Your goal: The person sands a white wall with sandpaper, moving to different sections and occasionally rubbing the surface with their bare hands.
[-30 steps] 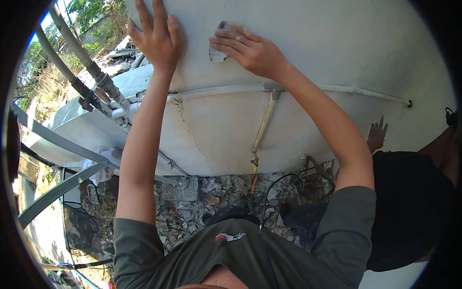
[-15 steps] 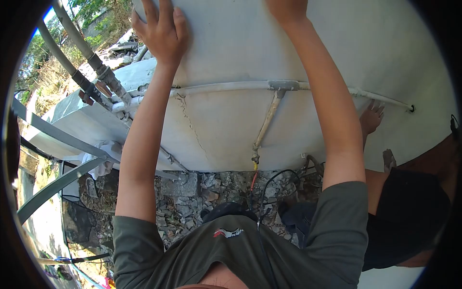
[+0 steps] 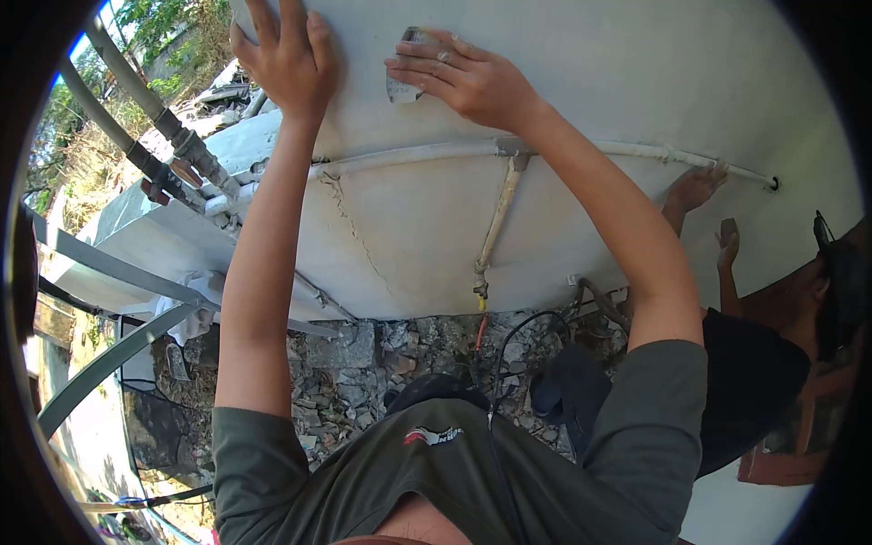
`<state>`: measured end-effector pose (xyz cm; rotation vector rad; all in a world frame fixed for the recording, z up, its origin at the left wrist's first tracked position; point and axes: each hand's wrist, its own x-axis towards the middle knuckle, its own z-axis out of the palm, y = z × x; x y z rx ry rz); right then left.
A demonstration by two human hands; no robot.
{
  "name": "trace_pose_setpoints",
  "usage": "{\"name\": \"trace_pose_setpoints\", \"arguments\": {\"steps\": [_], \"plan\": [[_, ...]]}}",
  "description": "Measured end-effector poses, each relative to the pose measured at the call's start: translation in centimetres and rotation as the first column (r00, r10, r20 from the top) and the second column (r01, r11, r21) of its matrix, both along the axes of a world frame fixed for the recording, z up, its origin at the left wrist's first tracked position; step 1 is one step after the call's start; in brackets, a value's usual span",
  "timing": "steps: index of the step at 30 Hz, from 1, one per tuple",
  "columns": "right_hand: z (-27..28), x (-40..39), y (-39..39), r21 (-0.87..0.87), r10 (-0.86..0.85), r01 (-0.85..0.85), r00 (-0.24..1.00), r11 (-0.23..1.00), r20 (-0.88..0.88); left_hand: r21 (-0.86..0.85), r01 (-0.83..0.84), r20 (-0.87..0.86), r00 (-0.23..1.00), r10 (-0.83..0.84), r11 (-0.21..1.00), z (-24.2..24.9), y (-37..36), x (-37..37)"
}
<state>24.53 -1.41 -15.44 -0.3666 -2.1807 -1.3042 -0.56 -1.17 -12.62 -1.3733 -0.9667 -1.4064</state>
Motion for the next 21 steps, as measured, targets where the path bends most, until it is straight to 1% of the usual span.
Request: {"name": "trace_pose_setpoints", "arguments": {"steps": [1, 2, 4, 6, 7, 9, 10, 12, 13, 14, 15, 16, 18, 19, 21], "plan": [[1.2, 0.2, 0.2, 0.047, -0.005, 0.005, 1.0, 0.999, 0.009, 0.007, 0.001, -0.005, 1.0, -0.001, 1.0, 0.0, 0.1, -0.1], [2.9, 0.3, -0.1, 0.047, 0.001, -0.001, 1.0, 0.999, 0.011, 0.012, -0.001, -0.009, 1.0, 0.001, 1.0, -0.1, 0.1, -0.2], [7.0, 0.5, -0.7, -0.008, -0.025, 0.024, 0.992, 1.0, -0.126, 0.006, 0.007, 0.002, 1.0, -0.007, 1.0, -0.1, 0.0, 0.0], [10.4, 0.6, -0.2, 0.138, -0.068, 0.107, 0.963, 0.985, -0.263, 0.002, 0.019, 0.011, 1.0, -0.019, 1.0, 0.0, -0.1, 0.0], [12.0, 0.8, 0.3, 0.144, -0.064, 0.105, 0.963, 0.984, -0.263, -0.009, 0.011, 0.016, 1.0, -0.01, 1.0, 0.0, -0.2, 0.1], [14.6, 1.1, 1.1, 0.226, -0.028, 0.128, 0.916, 0.966, -0.4, -0.012, 0.002, 0.021, 1.0, -0.002, 1.0, 0.0, -0.2, 0.1], [15.0, 1.0, 1.5, 0.236, -0.023, 0.128, 0.916, 0.963, -0.401, -0.019, 0.0, 0.018, 1.0, 0.0, 1.0, -0.1, -0.2, 0.1], [15.4, 0.7, 2.3, 0.257, 0.032, 0.109, 0.871, 0.96, -0.49, -0.011, -0.002, 0.016, 1.0, 0.002, 1.0, -0.1, 0.2, 0.1], [15.0, 0.4, 2.5, 0.272, 0.038, 0.111, 0.871, 0.956, -0.489, 0.076, 0.054, 0.0, 0.999, -0.054, 0.996, 0.0, 0.6, 0.1], [14.1, 0.0, 2.6, 0.243, 0.039, 0.109, 0.846, 0.964, -0.532, 0.161, 0.109, -0.021, 0.994, -0.107, 0.981, 0.1, 0.7, 0.2], [13.4, -0.4, 2.5, 0.219, 0.043, 0.103, 0.818, 0.97, -0.573, 0.17, 0.088, -0.007, 0.996, -0.088, 0.981, 0.1, 0.7, 0.3], [12.7, -0.5, 2.5, 0.235, 0.054, 0.101, 0.819, 0.967, -0.571, 0.187, 0.086, -0.007, 0.996, -0.086, 0.979, 0.0, 0.5, 0.2], [11.3, -0.5, 2.3, 0.197, 0.038, 0.092, 0.821, 0.976, -0.569, 0.086, 0.043, 0.034, 0.998, -0.046, 0.995, -0.4, 0.7, 0.1], [10.6, -0.5, 1.9, 0.208, 0.044, 0.092, 0.822, 0.974, -0.567, 0.088, 0.075, 0.024, 0.997, -0.078, 0.993, -0.5, 1.1, -0.3], [9.3, -0.3, 1.4, 0.136, 0.018, 0.069, 0.834, 0.988, -0.552, 0.094, 0.078, 0.024, 0.996, -0.081, 0.993, -0.4, 1.0, -0.3]]}}
